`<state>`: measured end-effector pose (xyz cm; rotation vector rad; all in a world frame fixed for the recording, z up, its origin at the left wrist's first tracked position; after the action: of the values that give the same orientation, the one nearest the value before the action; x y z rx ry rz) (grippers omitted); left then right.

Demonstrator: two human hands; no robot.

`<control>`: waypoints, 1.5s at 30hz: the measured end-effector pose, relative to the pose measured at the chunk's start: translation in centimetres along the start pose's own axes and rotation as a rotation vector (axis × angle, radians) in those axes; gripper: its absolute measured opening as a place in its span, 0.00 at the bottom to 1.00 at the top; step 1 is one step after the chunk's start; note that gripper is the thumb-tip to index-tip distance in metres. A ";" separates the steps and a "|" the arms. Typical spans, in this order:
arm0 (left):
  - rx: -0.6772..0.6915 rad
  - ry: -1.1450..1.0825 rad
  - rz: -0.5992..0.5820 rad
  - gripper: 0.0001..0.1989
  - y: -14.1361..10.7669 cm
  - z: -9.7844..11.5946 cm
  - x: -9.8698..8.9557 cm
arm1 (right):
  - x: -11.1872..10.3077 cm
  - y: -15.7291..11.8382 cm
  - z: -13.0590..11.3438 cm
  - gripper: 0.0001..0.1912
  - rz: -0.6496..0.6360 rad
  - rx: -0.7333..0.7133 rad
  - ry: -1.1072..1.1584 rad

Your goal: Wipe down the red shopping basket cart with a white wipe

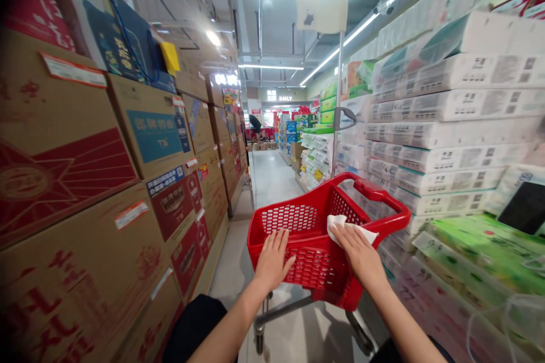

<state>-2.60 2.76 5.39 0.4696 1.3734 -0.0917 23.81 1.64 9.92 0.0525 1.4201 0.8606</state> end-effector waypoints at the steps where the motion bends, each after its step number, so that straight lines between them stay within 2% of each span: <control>1: -0.009 -0.011 0.000 0.39 0.3 0.4 0.0 | -0.3 -0.4 0.9 0.37 0.014 0.029 -0.012; 2: -0.012 -0.020 0.001 0.39 0.6 0.9 0.0 | -0.3 -0.5 1.3 0.36 0.024 0.054 -0.020; 4: 0.032 -0.037 0.001 0.38 1.3 2.8 0.1 | 0.0 0.0 0.7 0.35 0.037 0.085 -0.026; 6: 0.120 -0.053 0.000 0.38 2.0 5.1 0.1 | 0.9 1.1 -1.7 0.34 0.033 0.069 -0.017; 8: 0.167 -0.056 -0.006 0.40 2.4 6.6 0.3 | 2.0 2.3 -4.9 0.36 0.014 -0.015 0.000; 10: 0.164 -0.042 -0.009 0.41 2.6 6.9 0.4 | 2.5 2.9 -6.7 0.37 0.000 -0.068 -0.002; 11: 0.162 -0.032 -0.008 0.41 2.5 6.7 0.5 | 2.5 2.9 -6.9 0.37 -0.012 -0.088 -0.006; 12: 0.168 -0.021 -0.008 0.40 2.4 6.5 0.6 | 2.3 2.7 -6.4 0.37 -0.022 -0.098 -0.011; 14: 0.182 -0.005 -0.002 0.39 2.0 5.9 0.6 | 1.3 1.9 -4.0 0.37 -0.031 -0.086 -0.021; 19: 0.184 -0.014 0.013 0.40 1.3 5.5 0.3 | -1.7 -1.0 4.7 0.35 0.009 0.076 -0.069; 21: 0.193 -0.033 0.004 0.41 1.3 6.1 0.3 | -1.9 -1.4 5.9 0.34 0.042 0.139 -0.079; 22: 0.200 -0.042 -0.004 0.41 1.4 6.4 0.2 | -1.7 -1.3 5.7 0.34 0.059 0.163 -0.077; 24: 0.213 -0.062 -0.023 0.42 1.6 7.1 0.2 | -0.5 -0.5 3.6 0.35 0.074 0.176 -0.060; 28: 0.201 -0.076 -0.071 0.45 2.5 7.6 0.4 | 2.8 1.9 -4.2 0.41 0.034 0.074 -0.005; 30: 0.209 -0.066 -0.097 0.45 2.9 7.5 0.5 | 3.5 2.5 -6.6 0.41 0.024 0.032 0.011; 32: 0.239 -0.064 -0.111 0.45 3.1 6.9 0.5 | 3.4 2.6 -6.6 0.40 0.008 -0.012 0.016; 35: 0.240 -0.071 -0.101 0.44 2.9 4.5 0.2 | 2.1 1.8 -2.4 0.38 0.001 -0.018 -0.010; 38: 0.114 -0.051 -0.075 0.42 2.2 0.8 0.2 | 0.8 0.8 3.3 0.36 0.020 0.078 -0.071; 40: 0.040 -0.040 -0.057 0.42 1.7 -0.7 0.4 | 0.7 0.6 5.2 0.36 0.043 0.129 -0.100; 42: 0.009 -0.044 -0.057 0.44 1.5 -1.0 0.9 | 1.2 1.1 4.6 0.37 0.069 0.155 -0.101; 45: 0.009 -0.058 -0.079 0.46 2.1 0.1 1.8 | 2.9 2.6 -0.8 0.40 0.077 0.128 -0.057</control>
<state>-1.45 4.97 4.19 0.4174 1.3353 -0.1746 21.64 4.72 8.65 0.2286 1.4256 0.8242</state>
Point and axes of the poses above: each hand's wrist, its own y-axis towards the middle knuckle, its own x-axis out of the palm, z = x × y, the point moved 8 cm from there along y, towards the middle knuckle, and after that the axes turned 12 degrees about -z, right-handed, at the moved point
